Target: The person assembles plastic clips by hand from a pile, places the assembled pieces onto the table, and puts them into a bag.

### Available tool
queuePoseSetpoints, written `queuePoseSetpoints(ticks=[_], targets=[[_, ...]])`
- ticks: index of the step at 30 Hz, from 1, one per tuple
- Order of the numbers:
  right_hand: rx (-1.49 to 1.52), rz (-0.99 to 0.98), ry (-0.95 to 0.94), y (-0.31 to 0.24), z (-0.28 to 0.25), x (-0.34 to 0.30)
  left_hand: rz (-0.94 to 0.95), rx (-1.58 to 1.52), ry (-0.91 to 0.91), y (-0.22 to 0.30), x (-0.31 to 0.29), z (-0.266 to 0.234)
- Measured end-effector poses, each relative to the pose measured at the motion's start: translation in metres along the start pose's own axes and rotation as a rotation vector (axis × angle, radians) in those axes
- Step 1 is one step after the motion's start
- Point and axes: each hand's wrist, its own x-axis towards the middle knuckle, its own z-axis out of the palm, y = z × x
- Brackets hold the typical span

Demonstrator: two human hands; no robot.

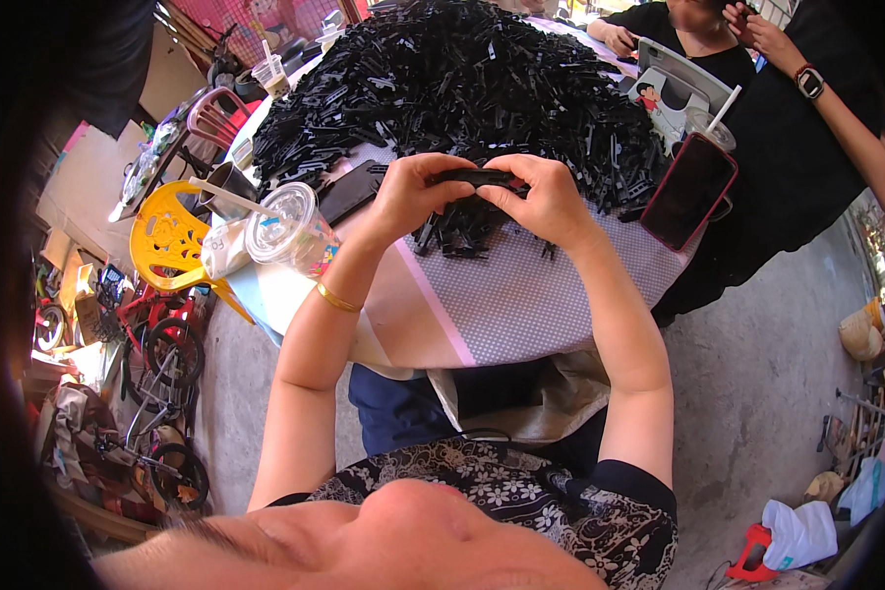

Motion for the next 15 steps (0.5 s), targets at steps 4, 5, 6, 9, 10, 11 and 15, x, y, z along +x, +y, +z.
queuePoseSetpoints(ticks=[4,5,6,9,10,11,15], targets=[[-0.007,-0.038,-0.002,0.005,-0.003,0.000,0.125,0.019,0.078,-0.007,0.002,0.008],[-0.027,-0.033,-0.015,0.006,-0.004,-0.001,0.168,0.031,0.089,-0.008,0.002,0.009],[-0.048,-0.028,-0.027,0.007,-0.005,-0.002,0.170,0.031,0.088,-0.007,0.002,0.008],[0.264,0.337,-0.230,0.012,-0.018,0.000,0.127,-0.043,0.002,0.001,-0.003,0.006],[0.507,0.214,-0.206,0.017,-0.017,0.002,0.114,0.009,-0.067,0.007,-0.005,0.006],[0.668,0.346,-0.185,0.018,-0.028,0.001,0.100,0.062,-0.135,0.010,-0.007,0.007],[0.244,0.345,-0.095,0.033,-0.047,0.000,0.297,0.265,-0.458,0.013,-0.016,0.025]])
